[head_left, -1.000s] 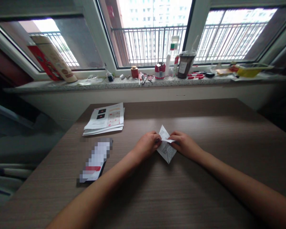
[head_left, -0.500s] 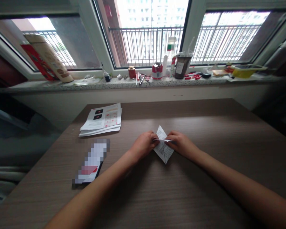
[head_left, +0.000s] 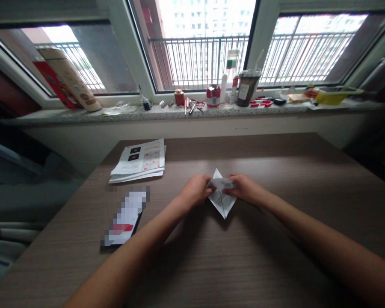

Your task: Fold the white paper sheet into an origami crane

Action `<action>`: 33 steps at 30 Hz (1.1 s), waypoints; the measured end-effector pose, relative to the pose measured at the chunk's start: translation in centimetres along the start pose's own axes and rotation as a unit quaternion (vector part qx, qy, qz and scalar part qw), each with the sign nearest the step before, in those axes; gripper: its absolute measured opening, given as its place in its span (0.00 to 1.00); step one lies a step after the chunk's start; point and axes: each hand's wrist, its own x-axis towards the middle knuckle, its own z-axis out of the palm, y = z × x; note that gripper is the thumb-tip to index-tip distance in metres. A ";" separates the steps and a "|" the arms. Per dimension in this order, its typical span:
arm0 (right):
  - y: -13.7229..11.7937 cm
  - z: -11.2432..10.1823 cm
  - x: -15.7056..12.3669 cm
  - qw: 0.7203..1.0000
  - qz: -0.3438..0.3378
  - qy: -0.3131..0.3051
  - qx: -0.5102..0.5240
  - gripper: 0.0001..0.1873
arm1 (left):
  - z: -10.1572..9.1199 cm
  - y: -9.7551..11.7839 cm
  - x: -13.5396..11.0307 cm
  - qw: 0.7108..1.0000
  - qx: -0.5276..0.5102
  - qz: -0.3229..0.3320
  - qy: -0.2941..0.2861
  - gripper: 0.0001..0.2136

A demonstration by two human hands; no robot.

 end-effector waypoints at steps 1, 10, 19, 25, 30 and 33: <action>0.0 -0.2 0.2 1.000 0.012 -0.012 0.000 0.05 | -0.1 0.1 0.1 1.000 0.002 -0.005 -0.002 0.06; -0.2 -0.9 1.5 0.995 0.078 -0.059 -0.021 0.09 | -0.6 0.0 1.0 0.999 0.008 -0.031 -0.019 0.04; -1.3 -2.0 3.2 0.990 0.094 -0.086 -0.064 0.20 | -1.4 0.4 1.9 0.998 0.017 -0.041 -0.039 0.14; -2.0 -2.4 4.4 0.978 0.134 -0.129 -0.088 0.24 | -1.8 0.5 2.4 0.996 0.047 -0.056 -0.059 0.12; -2.4 -2.9 5.5 0.961 0.181 -0.199 -0.059 0.22 | -2.2 0.7 3.1 0.994 0.072 -0.060 -0.065 0.11; -2.4 -3.2 6.4 0.944 0.210 -0.254 -0.031 0.20 | -2.3 0.7 3.7 0.994 0.082 -0.058 -0.052 0.10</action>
